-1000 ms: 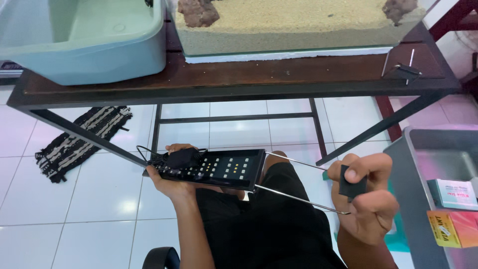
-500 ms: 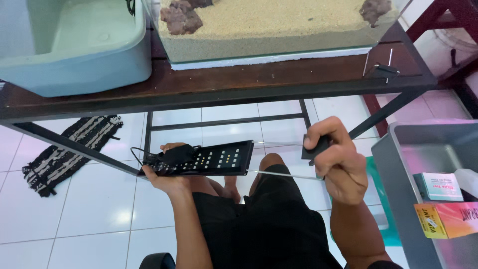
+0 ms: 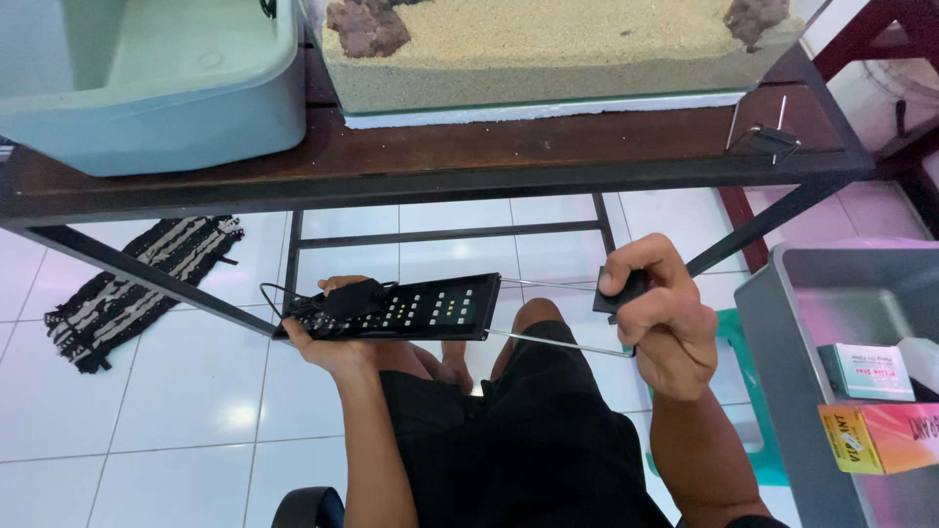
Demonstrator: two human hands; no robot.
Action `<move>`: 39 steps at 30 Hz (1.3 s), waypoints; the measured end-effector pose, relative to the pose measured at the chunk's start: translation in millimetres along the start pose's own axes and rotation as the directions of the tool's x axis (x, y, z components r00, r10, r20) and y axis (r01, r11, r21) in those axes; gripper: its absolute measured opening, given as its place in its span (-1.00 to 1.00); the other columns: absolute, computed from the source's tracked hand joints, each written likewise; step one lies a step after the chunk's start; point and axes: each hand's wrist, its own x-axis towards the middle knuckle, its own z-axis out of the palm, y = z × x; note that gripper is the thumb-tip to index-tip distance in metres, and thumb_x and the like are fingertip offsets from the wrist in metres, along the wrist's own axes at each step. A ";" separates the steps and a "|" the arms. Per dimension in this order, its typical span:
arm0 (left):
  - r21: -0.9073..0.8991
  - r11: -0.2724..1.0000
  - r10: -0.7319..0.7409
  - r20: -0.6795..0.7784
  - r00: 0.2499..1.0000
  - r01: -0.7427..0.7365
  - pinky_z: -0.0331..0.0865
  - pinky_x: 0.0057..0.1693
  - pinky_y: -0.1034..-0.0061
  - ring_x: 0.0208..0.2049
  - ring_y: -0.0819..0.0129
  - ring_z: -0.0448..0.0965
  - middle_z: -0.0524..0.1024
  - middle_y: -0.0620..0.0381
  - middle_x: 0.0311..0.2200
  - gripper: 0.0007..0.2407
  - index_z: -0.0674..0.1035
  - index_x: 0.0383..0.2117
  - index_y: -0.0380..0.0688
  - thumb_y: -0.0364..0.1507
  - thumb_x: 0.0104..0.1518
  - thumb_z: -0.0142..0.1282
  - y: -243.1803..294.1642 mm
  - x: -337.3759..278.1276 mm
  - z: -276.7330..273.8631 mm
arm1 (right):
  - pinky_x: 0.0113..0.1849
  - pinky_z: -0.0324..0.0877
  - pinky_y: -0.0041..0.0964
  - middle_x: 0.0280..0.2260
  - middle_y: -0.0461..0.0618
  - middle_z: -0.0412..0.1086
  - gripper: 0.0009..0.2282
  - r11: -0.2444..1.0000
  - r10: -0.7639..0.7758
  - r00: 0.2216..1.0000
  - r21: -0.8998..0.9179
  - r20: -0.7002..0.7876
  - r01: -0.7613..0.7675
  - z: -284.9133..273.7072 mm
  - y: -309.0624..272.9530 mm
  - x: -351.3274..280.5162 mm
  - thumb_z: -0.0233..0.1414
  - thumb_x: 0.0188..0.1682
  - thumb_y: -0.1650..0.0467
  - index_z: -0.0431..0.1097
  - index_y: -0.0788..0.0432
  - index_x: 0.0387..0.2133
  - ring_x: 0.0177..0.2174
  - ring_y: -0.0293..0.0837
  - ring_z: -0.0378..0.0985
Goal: The person removes an aquarium LED light from a table, takes a bracket out of a box, and attaches the bracket to the light.
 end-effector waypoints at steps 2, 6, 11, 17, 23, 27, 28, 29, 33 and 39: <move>0.041 0.999 0.019 0.003 1.000 -0.020 0.48 -0.01 0.37 -0.23 0.29 0.49 0.41 0.08 -0.29 -0.52 0.45 -0.01 -0.29 -0.07 0.21 -0.10 -4.0 -5.8 6.0 | -0.34 0.26 -0.25 -0.29 0.20 0.25 -0.77 1.000 -0.002 1.000 0.002 0.004 0.002 1.7 1.5 1.0 -0.19 -0.07 0.54 0.36 0.06 -0.61 -0.46 -0.10 0.27; 0.025 1.000 0.007 0.005 1.000 -0.007 0.47 -0.02 0.36 -0.23 0.28 0.47 0.39 0.07 -0.30 -0.52 0.45 -0.01 -0.31 -0.08 0.24 -0.15 3.2 5.0 -2.9 | -0.33 0.25 -0.25 -0.29 0.19 0.24 -0.76 1.000 -0.004 1.000 -0.003 0.015 0.004 1.7 5.2 3.4 -0.20 -0.07 0.57 0.36 0.06 -0.60 -0.46 -0.10 0.26; -0.023 1.000 0.017 -0.026 1.000 -0.018 0.52 -0.01 0.36 -0.23 0.25 0.51 0.43 0.04 -0.30 -0.53 0.46 -0.06 -0.33 -0.10 0.18 -0.06 -0.4 2.5 -4.3 | -0.34 0.22 -0.27 -0.29 0.20 0.24 -0.79 1.000 -0.003 1.000 0.015 0.025 0.002 3.3 8.1 3.3 -0.18 -0.09 0.56 0.34 0.07 -0.61 -0.45 -0.11 0.22; -0.013 1.000 0.015 -0.038 0.999 -0.015 0.54 -0.01 0.35 -0.22 0.25 0.52 0.44 0.03 -0.29 -0.52 0.46 -0.03 -0.32 -0.09 0.19 -0.06 2.6 8.9 -10.7 | -0.32 0.27 -0.29 -0.28 0.17 0.25 -0.78 0.999 0.007 1.000 0.042 0.028 -0.009 3.7 10.4 3.4 -0.18 -0.08 0.55 0.36 0.05 -0.59 -0.44 -0.13 0.28; -0.014 0.999 0.030 -0.049 0.998 -0.030 0.55 -0.02 0.36 -0.23 0.23 0.53 0.48 0.01 -0.26 -0.54 0.45 -0.04 -0.32 -0.12 0.17 0.00 -0.2 4.3 -5.4 | -0.31 0.30 -0.28 -0.25 0.18 0.23 -0.83 0.993 0.049 0.997 0.101 0.060 -0.055 -2.9 20.2 -0.6 -0.16 -0.04 0.48 0.38 0.06 -0.53 -0.45 -0.14 0.29; -0.057 0.998 -0.004 -0.053 0.999 0.001 0.54 -0.04 0.36 -0.24 0.25 0.51 0.44 0.05 -0.32 -0.53 0.46 -0.08 -0.30 -0.07 0.16 -0.04 5.9 12.4 -11.8 | -0.22 0.28 -0.21 -0.16 0.23 0.21 -0.76 0.994 0.084 0.991 0.059 0.100 -0.090 -3.6 20.3 3.5 -0.10 0.05 0.22 0.38 0.11 -0.41 -0.32 -0.07 0.29; -0.059 0.998 -0.004 -0.053 0.999 0.000 0.54 -0.04 0.36 -0.24 0.25 0.51 0.44 0.05 -0.32 -0.53 0.46 -0.08 -0.30 -0.07 0.16 -0.04 3.5 7.3 -7.7 | -0.22 0.28 -0.21 -0.16 0.23 0.21 -0.76 0.994 0.083 0.991 0.059 0.102 -0.089 -2.4 15.6 8.6 -0.10 0.05 0.22 0.38 0.11 -0.41 -0.32 -0.07 0.29; 0.002 1.000 0.029 -0.054 0.998 -0.029 0.54 -0.02 0.36 -0.22 0.26 0.52 0.46 0.05 -0.28 -0.54 0.46 -0.05 -0.30 -0.09 0.16 -0.04 1.1 2.3 -3.7 | -0.16 0.28 -0.19 -0.11 0.23 0.21 -0.70 0.995 0.096 0.983 -0.047 0.156 -0.090 -1.2 10.9 13.7 -0.01 0.00 0.14 0.38 0.13 -0.31 -0.27 -0.04 0.30; 0.093 0.996 -0.016 0.047 0.999 0.011 0.47 0.03 0.28 -0.22 0.29 0.45 0.37 0.12 -0.33 -0.55 0.47 -0.09 -0.21 -0.04 0.15 -0.07 2.8 -4.0 -4.0 | -0.02 0.42 -0.04 -0.07 0.21 0.25 -0.68 0.954 0.111 0.942 -0.299 0.317 -0.012 4.4 12.5 17.9 0.30 -0.18 0.35 0.43 0.14 -0.18 -0.12 0.19 0.47; 0.128 0.991 -0.045 0.080 0.996 0.034 0.42 0.01 0.24 -0.23 0.28 0.42 0.33 0.14 -0.34 -0.56 0.48 -0.12 -0.22 -0.05 0.17 -0.08 -7.6 -8.6 2.2 | -0.02 0.45 -0.03 -0.07 0.18 0.27 -0.76 0.963 0.106 0.948 -0.269 0.301 -0.023 14.9 19.0 10.5 0.27 -0.14 0.42 0.46 0.10 -0.20 -0.09 0.16 0.52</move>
